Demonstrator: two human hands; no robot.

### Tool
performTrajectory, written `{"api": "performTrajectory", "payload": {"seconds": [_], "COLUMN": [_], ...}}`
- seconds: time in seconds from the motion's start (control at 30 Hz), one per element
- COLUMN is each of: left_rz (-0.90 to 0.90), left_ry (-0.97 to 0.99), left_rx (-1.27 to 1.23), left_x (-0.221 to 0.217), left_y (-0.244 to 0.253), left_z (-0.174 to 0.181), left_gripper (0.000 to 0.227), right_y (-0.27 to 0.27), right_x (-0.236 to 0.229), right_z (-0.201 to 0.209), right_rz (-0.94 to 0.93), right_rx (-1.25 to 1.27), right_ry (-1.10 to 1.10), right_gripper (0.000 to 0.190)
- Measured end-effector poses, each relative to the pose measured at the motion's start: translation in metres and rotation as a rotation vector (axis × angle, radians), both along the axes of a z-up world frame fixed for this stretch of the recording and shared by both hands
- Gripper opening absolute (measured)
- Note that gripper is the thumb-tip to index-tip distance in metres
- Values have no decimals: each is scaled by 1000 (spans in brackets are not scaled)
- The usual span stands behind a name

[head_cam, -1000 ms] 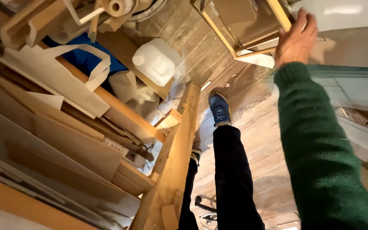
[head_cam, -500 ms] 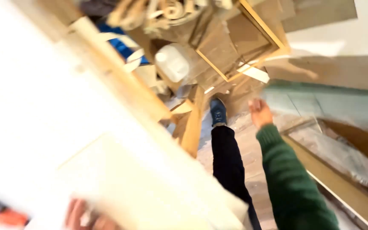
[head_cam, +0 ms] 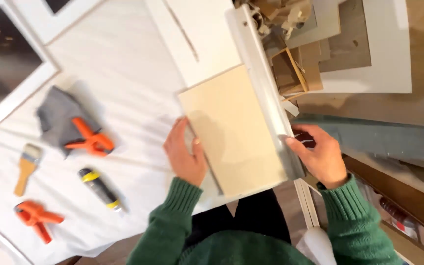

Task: Cutting a mounting board to size using a utility knife and straight edge, then comparing it to a photograph.

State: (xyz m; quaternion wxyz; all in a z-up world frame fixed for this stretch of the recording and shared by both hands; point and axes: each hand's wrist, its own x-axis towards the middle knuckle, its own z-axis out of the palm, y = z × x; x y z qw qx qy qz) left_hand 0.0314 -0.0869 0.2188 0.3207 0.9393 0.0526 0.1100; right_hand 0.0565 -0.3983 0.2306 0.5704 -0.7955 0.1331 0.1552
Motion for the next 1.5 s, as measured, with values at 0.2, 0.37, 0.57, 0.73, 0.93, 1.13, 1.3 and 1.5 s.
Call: {"api": "performTrajectory", "payload": {"seconds": [0.2,0.37,0.57,0.73,0.93,1.13,1.3,1.5], "left_rz": [21,26,-11,90,196,294,337,208], "left_ry": [-20,79,67,147,180,202,196,243], "left_rx": [-283,-462,100,394,498,436,429,-365], "left_x": [-15,-55,-99,-128,-156,-174,-163,-116], "left_y": [16,49,119,176,237,283,269,168], "left_z": [13,21,34,30,2,12,36,30], "left_gripper": [44,45,52,52,47,49,47,36], "right_y": [15,14,9,100,238,299,227,75], "right_x": [-2,-3,-38,-61,-70,-61,-48,-20], "right_z": [6,15,59,67,-13,24,44,30], "right_rz": [177,100,8,163,326,527,431,-107], "right_rx": [-539,-673,-719,-370,-41,-47,-181,-132], "right_ry": [-145,-235,-354,90,209,-40,-19,-127], "right_gripper": [40,26,26,45,47,37,23,15]}}
